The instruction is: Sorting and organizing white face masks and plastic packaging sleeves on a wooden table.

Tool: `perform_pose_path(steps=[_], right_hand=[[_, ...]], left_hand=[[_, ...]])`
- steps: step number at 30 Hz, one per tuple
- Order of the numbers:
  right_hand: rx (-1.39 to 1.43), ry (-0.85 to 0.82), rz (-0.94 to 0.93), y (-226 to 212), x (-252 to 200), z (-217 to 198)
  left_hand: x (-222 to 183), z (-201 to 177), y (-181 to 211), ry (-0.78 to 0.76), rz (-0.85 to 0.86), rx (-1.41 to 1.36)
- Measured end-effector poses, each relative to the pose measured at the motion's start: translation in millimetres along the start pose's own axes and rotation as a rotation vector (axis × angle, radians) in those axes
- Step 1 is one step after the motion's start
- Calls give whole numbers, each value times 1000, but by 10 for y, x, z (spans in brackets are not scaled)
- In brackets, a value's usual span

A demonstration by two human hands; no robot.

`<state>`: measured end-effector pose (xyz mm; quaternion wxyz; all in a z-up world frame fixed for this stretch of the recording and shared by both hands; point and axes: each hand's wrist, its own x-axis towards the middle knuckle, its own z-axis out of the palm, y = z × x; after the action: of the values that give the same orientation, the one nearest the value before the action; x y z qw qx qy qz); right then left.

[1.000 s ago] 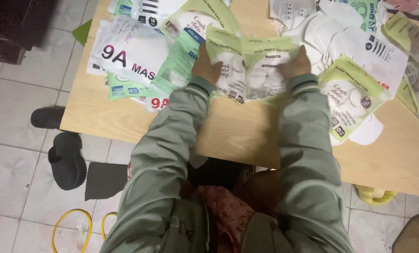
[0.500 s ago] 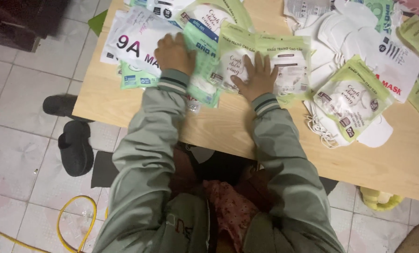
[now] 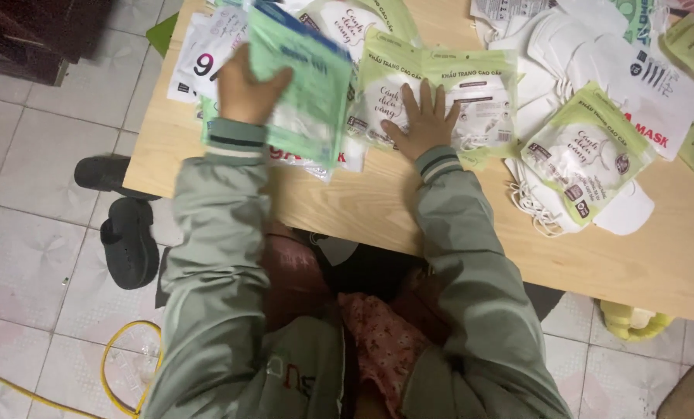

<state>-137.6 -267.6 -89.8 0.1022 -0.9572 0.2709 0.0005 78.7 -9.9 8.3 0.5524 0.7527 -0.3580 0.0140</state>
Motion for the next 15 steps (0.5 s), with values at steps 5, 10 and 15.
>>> perform_pose_path(steps=[5,10,15], right_hand=[[100,-10,47,18,36,-214],[954,777,-134,506,-319,-778],[375,719,-161,240,-583,-985]], left_hand=[[97,34,365,39,94,-459],[223,1195,-34,-14,-71,-275],[86,2219,227,-44,-195,-343]])
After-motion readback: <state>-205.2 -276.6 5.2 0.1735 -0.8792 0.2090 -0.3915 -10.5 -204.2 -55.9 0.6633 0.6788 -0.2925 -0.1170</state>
